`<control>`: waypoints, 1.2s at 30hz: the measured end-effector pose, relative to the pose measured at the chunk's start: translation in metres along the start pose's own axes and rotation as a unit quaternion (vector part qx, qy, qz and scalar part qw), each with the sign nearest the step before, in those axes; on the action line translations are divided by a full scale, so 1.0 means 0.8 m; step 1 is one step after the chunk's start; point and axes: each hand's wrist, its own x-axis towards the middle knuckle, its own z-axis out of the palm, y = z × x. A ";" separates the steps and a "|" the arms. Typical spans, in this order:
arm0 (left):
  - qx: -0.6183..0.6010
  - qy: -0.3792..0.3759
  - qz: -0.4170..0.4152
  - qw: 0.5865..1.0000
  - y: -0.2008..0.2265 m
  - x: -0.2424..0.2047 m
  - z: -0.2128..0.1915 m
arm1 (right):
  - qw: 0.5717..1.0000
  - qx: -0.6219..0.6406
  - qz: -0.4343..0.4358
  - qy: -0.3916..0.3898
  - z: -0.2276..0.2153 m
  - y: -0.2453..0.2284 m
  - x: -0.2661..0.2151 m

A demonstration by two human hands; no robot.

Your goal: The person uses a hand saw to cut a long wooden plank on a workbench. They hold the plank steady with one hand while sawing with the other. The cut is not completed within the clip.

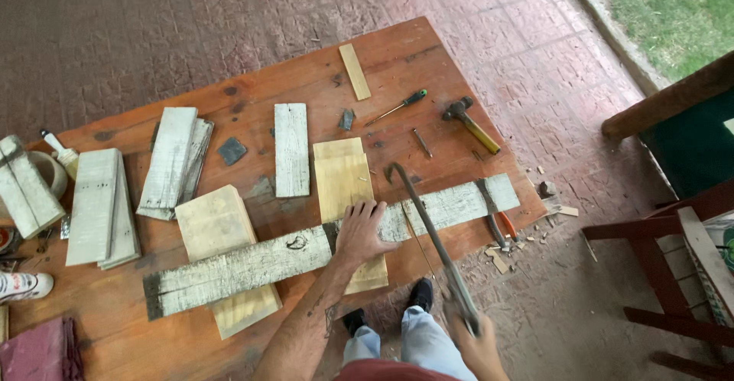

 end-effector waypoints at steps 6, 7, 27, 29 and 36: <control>-0.016 0.033 -0.008 0.999 0.006 -0.003 -0.013 | 0.992 0.077 -0.065 -0.081 0.060 -0.042 0.061; -0.020 0.012 -0.022 0.999 0.007 -0.001 -0.017 | 0.995 0.037 -0.069 -0.060 0.043 -0.035 0.038; -0.005 0.023 0.037 0.999 -0.009 0.002 0.005 | 0.977 -0.169 0.116 0.062 -0.024 0.102 0.025; -0.027 0.031 0.016 0.999 -0.003 -0.001 0.000 | 0.958 -0.194 0.178 0.112 -0.032 0.149 0.036; -0.039 0.067 0.032 0.996 -0.004 0.001 -0.005 | 0.985 0.043 -0.160 -0.055 0.068 -0.018 0.078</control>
